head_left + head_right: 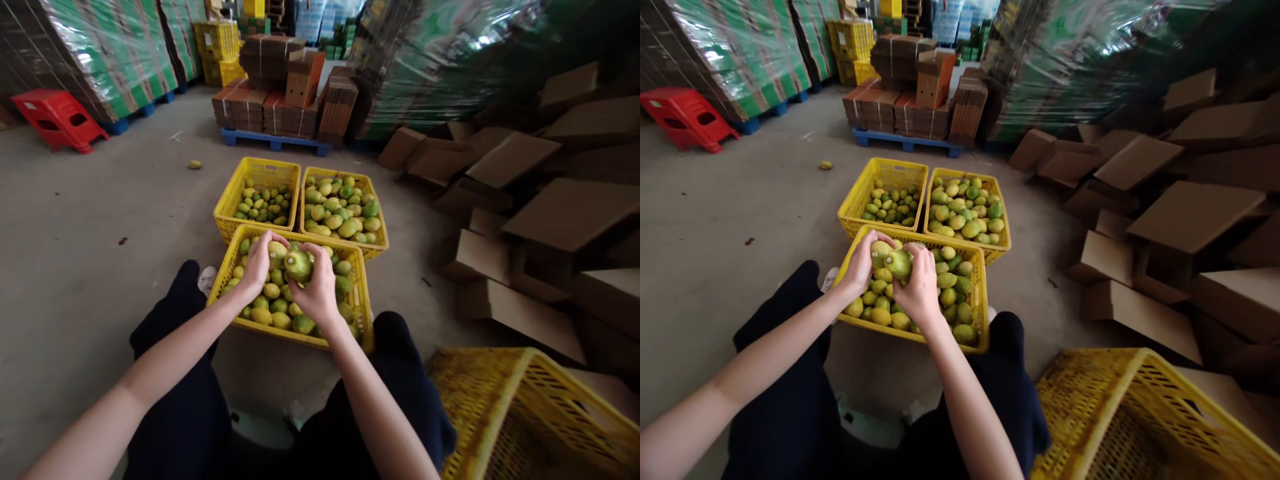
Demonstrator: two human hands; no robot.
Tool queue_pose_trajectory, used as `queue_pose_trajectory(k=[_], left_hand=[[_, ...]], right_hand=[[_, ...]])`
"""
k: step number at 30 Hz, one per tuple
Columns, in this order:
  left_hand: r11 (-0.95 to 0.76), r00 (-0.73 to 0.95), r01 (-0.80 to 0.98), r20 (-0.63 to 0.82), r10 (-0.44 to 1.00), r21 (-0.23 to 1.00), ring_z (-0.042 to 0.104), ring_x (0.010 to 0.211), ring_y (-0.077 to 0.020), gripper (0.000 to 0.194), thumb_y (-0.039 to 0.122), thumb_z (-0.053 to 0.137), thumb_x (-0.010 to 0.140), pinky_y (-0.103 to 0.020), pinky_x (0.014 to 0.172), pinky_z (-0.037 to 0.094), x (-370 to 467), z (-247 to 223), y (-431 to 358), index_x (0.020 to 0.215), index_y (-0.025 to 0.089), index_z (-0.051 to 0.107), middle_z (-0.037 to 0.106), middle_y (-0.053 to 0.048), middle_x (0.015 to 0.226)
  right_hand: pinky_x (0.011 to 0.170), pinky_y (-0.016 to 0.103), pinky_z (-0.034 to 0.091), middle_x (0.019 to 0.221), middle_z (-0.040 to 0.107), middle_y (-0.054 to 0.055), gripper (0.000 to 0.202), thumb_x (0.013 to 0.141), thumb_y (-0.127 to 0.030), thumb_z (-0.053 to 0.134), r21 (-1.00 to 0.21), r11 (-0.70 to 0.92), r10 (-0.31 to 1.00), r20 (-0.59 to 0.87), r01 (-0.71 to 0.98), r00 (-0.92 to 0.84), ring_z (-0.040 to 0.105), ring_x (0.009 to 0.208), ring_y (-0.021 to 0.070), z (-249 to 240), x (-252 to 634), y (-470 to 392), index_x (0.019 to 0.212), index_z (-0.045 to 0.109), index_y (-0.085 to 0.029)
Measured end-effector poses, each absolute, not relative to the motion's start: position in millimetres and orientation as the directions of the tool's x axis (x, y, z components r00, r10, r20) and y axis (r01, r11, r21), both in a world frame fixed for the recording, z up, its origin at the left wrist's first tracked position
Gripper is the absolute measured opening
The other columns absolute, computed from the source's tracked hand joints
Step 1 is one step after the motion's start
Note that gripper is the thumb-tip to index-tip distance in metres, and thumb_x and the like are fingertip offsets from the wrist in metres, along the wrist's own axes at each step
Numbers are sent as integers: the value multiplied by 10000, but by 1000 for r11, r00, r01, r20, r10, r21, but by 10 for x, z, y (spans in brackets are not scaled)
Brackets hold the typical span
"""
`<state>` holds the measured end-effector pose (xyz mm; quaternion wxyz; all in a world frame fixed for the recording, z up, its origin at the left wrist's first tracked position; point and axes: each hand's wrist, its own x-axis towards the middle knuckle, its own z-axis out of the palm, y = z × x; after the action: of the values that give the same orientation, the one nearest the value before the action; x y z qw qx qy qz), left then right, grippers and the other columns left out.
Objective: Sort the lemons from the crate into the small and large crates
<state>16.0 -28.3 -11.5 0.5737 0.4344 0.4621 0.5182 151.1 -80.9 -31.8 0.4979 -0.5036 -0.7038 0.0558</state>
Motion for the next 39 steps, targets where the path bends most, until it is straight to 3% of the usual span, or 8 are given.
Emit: queue_pose_trajectory(k=[4,9,15,19,23,26,33,39], left_hand=[[-15,-32,59,17,999,998,615,791,-203,533,496,306,973,-326,829,490,142,-219,-296,624,214,594,666,-41,745],[-78,-39,98,82,996,992,609,808,-197,479,448,348,974,-315,844,482,95,-225,-287,649,216,612,672,-36,759],[235,20,-211,-236,972,949,637,787,-198,451,415,343,957,-299,759,515,103,-200,-235,662,202,610,664,-55,759],[467,243,-434,-399,884,770,681,832,-230,376,421,397,914,-334,747,561,101,-71,-223,739,186,632,684,-83,813],[566,393,-549,-408,824,615,700,869,-251,187,249,478,806,-415,814,590,110,21,-250,830,165,643,689,-84,836],[606,402,-584,-456,794,540,706,882,-248,153,200,479,827,-440,851,589,144,7,-233,874,160,619,679,-78,823],[717,525,-508,-488,697,477,714,963,-255,336,358,446,985,-407,900,574,237,-116,-193,1170,119,593,722,-148,1022],[721,651,-526,-332,682,451,684,1121,-268,544,186,381,911,-491,1096,462,255,-83,-266,1434,59,462,721,-164,1202]], right_hand=[[947,562,520,1191,625,157,642,650,-42,545,-413,538,732,661,735,-165,581,1089,344,-472,1473,-789,1268,465,-200],[979,565,512,1224,627,157,619,672,-65,572,-454,496,780,608,740,-149,587,1122,348,-518,1455,-798,1272,507,-205],[863,465,580,1040,698,88,482,707,-353,783,-795,321,912,407,515,60,672,939,289,-416,1410,-765,1119,568,-226],[774,396,605,826,674,17,426,648,-488,813,-998,45,950,55,39,306,666,771,226,-300,1379,-691,903,594,-226],[734,384,645,711,648,2,246,747,-426,680,-764,-188,871,-421,-618,254,704,769,229,-131,1484,-609,837,576,-223],[718,428,667,720,676,46,195,794,-352,577,-495,-257,790,-602,-830,115,733,836,266,-16,1656,-577,913,594,-198],[759,467,662,876,711,67,161,818,-295,582,-415,-106,799,-577,-904,171,737,950,274,74,1901,-588,962,590,-225],[847,578,624,997,715,149,432,815,-306,506,-345,-144,869,-492,-927,48,708,1047,314,127,1908,-653,1218,536,-154]])
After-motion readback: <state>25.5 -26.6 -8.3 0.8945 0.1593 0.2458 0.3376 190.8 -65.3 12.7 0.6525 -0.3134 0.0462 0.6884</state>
